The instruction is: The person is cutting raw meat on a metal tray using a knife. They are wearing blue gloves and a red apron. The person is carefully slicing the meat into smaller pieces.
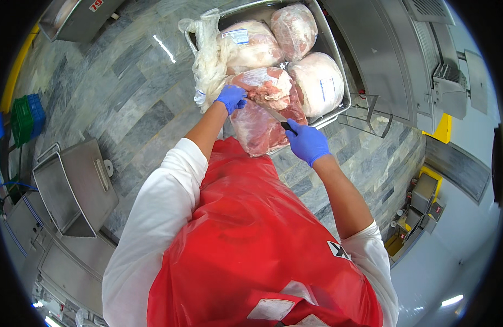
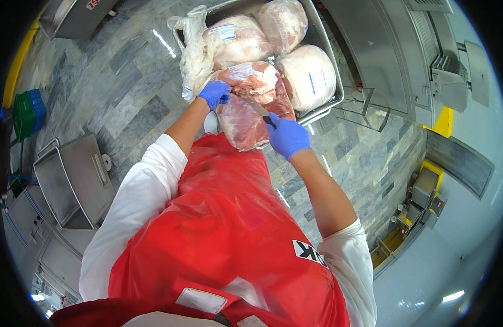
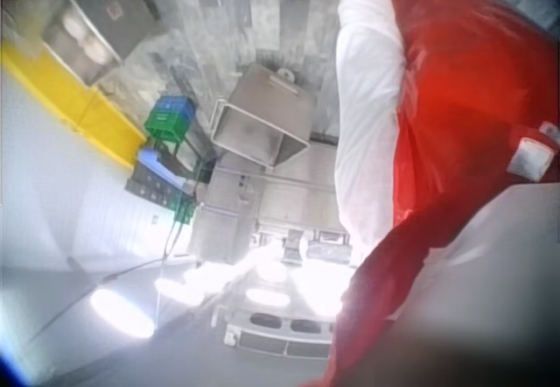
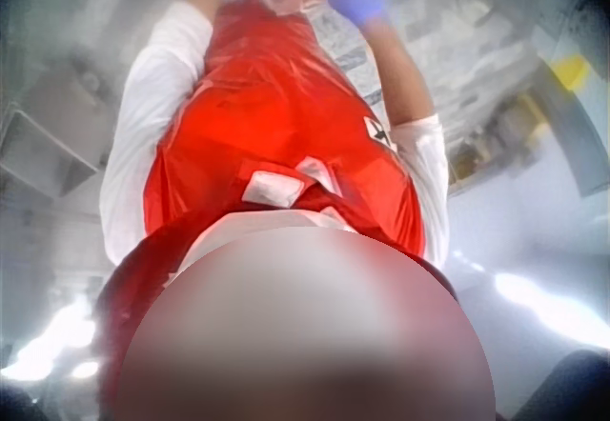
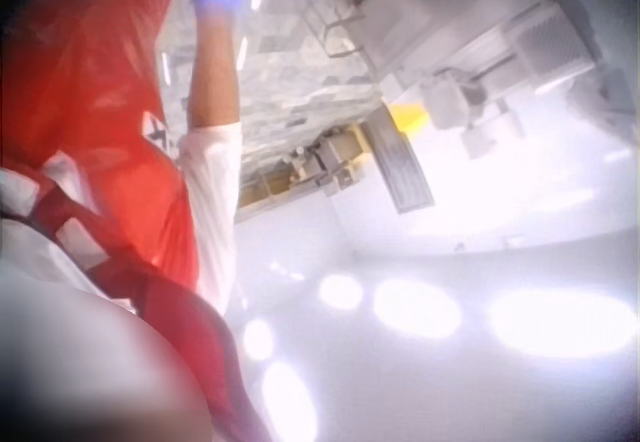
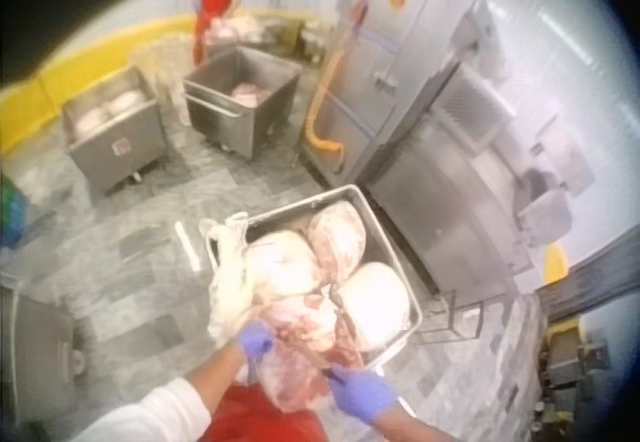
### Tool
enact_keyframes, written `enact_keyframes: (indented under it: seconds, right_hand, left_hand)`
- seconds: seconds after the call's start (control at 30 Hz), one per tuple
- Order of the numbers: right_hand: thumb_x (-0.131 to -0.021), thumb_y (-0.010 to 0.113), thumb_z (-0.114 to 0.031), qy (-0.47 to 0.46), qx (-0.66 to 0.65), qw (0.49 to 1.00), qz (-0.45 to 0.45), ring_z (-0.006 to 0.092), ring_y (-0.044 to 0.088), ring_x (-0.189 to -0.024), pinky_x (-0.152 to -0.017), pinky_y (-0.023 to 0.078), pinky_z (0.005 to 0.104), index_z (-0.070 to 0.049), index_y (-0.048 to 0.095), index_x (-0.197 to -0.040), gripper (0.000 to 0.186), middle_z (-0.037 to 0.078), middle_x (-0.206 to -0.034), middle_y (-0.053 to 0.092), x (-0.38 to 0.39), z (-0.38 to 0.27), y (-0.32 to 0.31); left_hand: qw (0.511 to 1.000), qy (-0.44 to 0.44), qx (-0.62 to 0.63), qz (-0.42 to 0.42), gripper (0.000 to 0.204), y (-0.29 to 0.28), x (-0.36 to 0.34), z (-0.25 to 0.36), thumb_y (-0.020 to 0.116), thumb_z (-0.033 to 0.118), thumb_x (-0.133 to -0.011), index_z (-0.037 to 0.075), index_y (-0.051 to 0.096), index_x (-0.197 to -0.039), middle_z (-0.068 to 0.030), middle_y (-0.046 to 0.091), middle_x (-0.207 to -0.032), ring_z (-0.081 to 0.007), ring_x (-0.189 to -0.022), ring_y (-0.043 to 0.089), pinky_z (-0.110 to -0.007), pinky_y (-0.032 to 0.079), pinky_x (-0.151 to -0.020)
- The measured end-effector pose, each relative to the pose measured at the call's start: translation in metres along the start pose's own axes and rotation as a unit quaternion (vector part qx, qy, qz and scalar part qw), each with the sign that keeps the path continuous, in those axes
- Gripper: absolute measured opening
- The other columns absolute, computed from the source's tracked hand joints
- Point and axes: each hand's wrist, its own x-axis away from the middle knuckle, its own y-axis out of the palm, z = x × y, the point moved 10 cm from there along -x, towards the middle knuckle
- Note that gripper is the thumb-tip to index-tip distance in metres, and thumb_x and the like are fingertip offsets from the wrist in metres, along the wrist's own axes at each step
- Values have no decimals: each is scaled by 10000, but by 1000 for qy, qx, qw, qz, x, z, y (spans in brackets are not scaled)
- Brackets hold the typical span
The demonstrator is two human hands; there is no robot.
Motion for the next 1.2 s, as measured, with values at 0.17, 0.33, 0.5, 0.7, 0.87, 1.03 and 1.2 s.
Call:
enact_keyframes:
  seconds: [0.17,0.33,0.5,0.7,0.87,1.03,1.2]
  right_hand:
    - [-1061,557,-374,24,-28,998,54,453,739,-873,-772,584,574,-222,560,-1512,475,240,-1020,761,22,8,56]
    - [-1068,576,-382,35,-63,988,137,463,725,-752,-631,568,589,-262,468,-1587,544,247,-923,748,22,10,131]
    - [-1085,526,-403,64,-95,992,60,492,731,-810,-700,570,631,-317,340,-1657,607,276,-995,725,13,20,176]
    - [-1065,590,-409,50,-93,988,111,460,723,-736,-648,567,589,-340,422,-1631,594,232,-894,738,30,23,146]
    - [-1054,584,-424,35,-103,991,76,441,739,-831,-734,582,555,-275,511,-1578,550,212,-1028,768,62,40,74]
    - [-1051,582,-397,-9,-53,994,92,432,738,-803,-695,577,535,-238,517,-1566,542,211,-971,767,57,25,49]
    - [-1060,581,-376,-11,-32,998,53,427,746,-912,-772,585,535,-273,528,-1550,503,214,-1063,769,2,-16,38]
  left_hand:
    - [995,-41,95,10,105,-8,-5,-3,628,145,-1019,88,692,-958,-52,655,-748,-165,-590,621,-317,532,-518]
    - [995,-52,89,15,102,-4,14,23,599,101,-1009,75,673,-944,-62,642,-739,-170,-575,609,-314,526,-500]
    - [997,-49,59,18,67,-9,25,39,609,51,-972,56,657,-925,-70,626,-731,-170,-543,582,-316,516,-479]
    - [997,-22,19,65,59,-12,21,43,627,45,-937,25,644,-884,-85,634,-730,-174,-527,573,-316,486,-460]
    - [990,30,-96,95,121,-38,12,18,619,101,-960,35,642,-861,-85,655,-740,-176,-543,595,-333,480,-459]
    - [986,76,-97,114,212,-45,8,-12,631,202,-952,27,670,-839,-117,660,-702,-210,-548,628,-368,501,-487]
    - [961,162,-174,141,285,-54,-5,-24,636,260,-938,-3,710,-857,-201,720,-771,-311,-669,704,-443,558,-646]
